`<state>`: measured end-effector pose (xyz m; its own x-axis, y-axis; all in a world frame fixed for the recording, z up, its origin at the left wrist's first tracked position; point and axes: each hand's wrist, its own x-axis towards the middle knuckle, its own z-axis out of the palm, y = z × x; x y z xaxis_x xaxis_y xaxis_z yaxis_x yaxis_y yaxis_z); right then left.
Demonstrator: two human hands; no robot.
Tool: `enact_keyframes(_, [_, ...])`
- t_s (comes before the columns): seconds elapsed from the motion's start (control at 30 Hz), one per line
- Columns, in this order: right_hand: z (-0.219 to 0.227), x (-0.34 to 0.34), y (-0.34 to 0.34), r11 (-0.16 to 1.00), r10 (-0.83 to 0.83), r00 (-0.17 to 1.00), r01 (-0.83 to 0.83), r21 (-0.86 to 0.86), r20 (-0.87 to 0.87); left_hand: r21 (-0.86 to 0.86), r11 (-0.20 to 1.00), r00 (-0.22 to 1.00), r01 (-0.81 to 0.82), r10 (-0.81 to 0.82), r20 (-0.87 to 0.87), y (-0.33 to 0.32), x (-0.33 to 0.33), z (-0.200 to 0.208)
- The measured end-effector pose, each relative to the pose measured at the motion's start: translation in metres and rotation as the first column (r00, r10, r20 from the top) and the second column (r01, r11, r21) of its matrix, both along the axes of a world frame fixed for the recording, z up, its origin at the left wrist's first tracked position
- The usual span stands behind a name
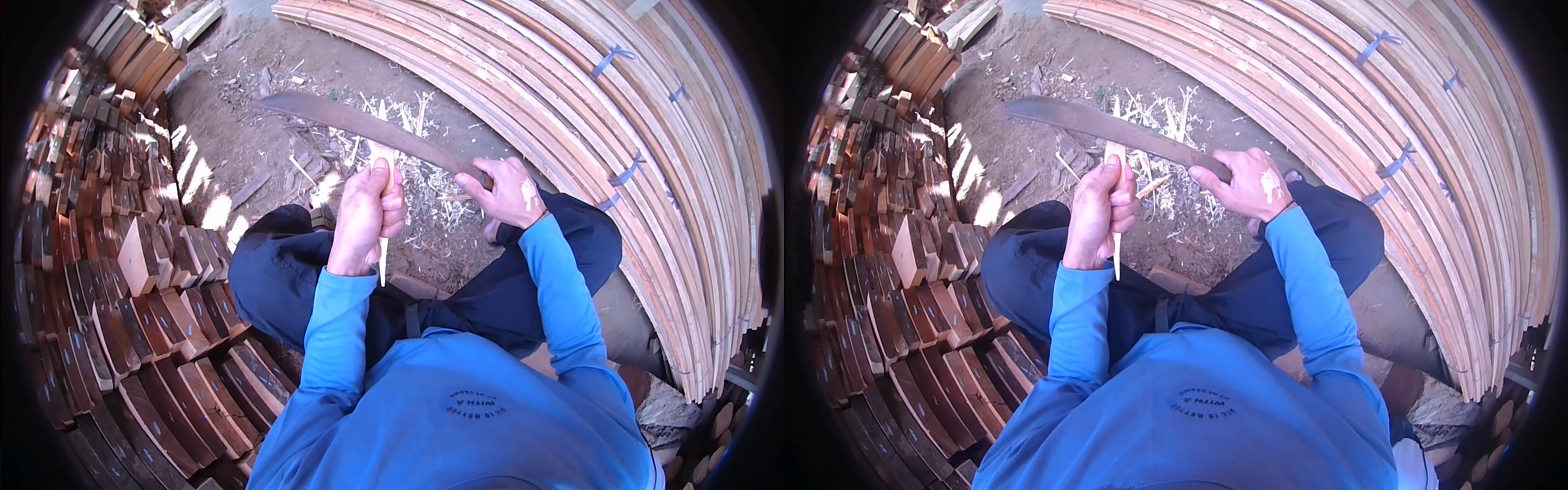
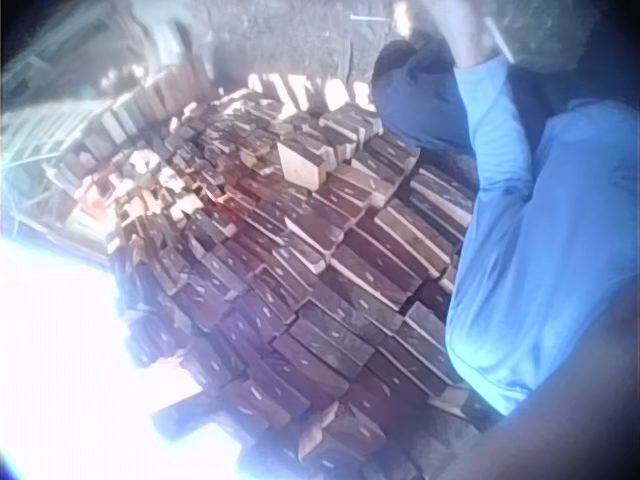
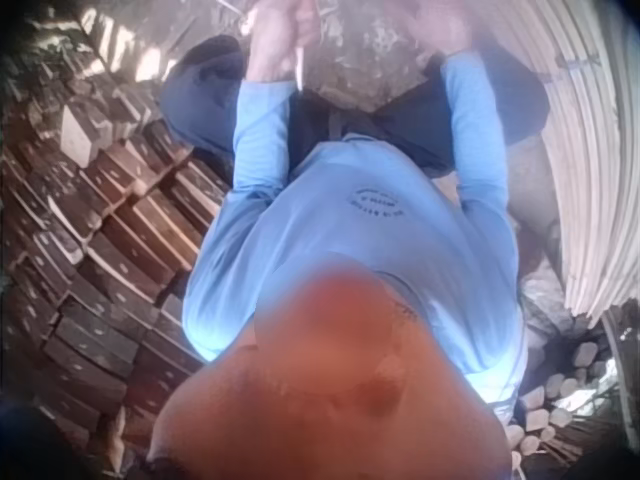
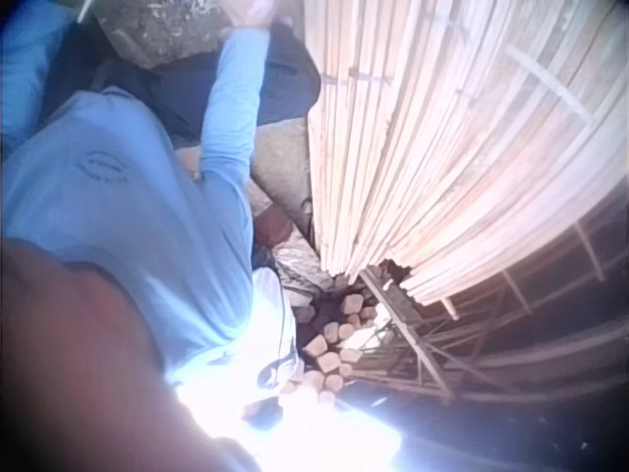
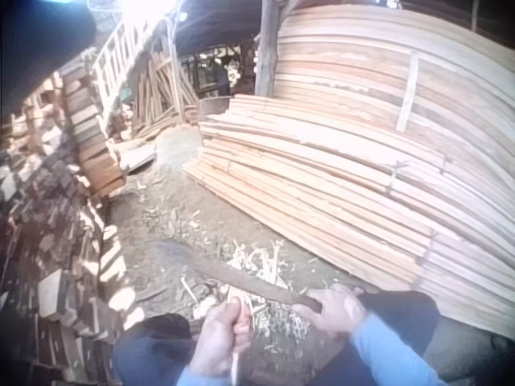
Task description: The person uses a large blade to shave down a piece of wood, rotating the wood in their hand to reach different sides.
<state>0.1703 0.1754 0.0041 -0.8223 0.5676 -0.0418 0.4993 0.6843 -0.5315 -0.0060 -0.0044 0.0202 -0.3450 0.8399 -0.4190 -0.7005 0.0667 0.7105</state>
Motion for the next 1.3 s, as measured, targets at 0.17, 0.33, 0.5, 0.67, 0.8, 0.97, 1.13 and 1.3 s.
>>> enact_keyframes(0.17, [-0.013,-0.040,0.031,0.990,-0.124,0.991,0.119,-0.082,-0.058,0.037,0.990,0.990,0.140,-0.140,0.022,-0.001,0.005,0.002])
enact_keyframes(0.33, [-0.008,-0.028,0.018,0.981,-0.095,0.988,0.072,-0.179,-0.124,0.047,0.996,0.994,0.074,-0.078,0.081,-0.002,-0.002,-0.006])
enact_keyframes(0.5, [-0.003,0.011,-0.009,0.987,0.061,0.990,-0.079,-0.137,-0.131,0.062,0.998,0.992,0.027,-0.035,0.123,-0.004,-0.005,-0.001])
enact_keyframes(0.67, [-0.003,0.029,-0.014,0.995,0.070,0.989,-0.079,-0.067,-0.133,0.082,0.993,0.990,0.081,-0.089,0.106,-0.005,-0.005,0.007])
enact_keyframes(0.8, [0.001,0.017,-0.008,0.997,0.057,0.995,-0.062,-0.048,-0.084,0.111,0.993,0.987,0.044,-0.060,0.147,-0.004,-0.007,0.003])
enact_keyframes(0.97, [-0.004,-0.007,-0.003,0.997,0.055,0.994,-0.060,-0.052,-0.090,0.112,0.994,0.987,0.018,-0.035,0.156,-0.006,-0.011,-0.001])
enact_keyframes(1.13, [-0.009,-0.035,0.004,1.000,0.019,0.991,-0.021,-0.017,-0.131,0.093,0.995,0.991,0.027,-0.039,0.125,-0.006,-0.010,-0.004])
enact_keyframes(1.3, [-0.006,-0.058,0.032,0.990,-0.080,0.991,0.066,-0.122,-0.111,0.114,0.990,0.991,0.083,-0.095,0.100,-0.008,-0.003,0.002])
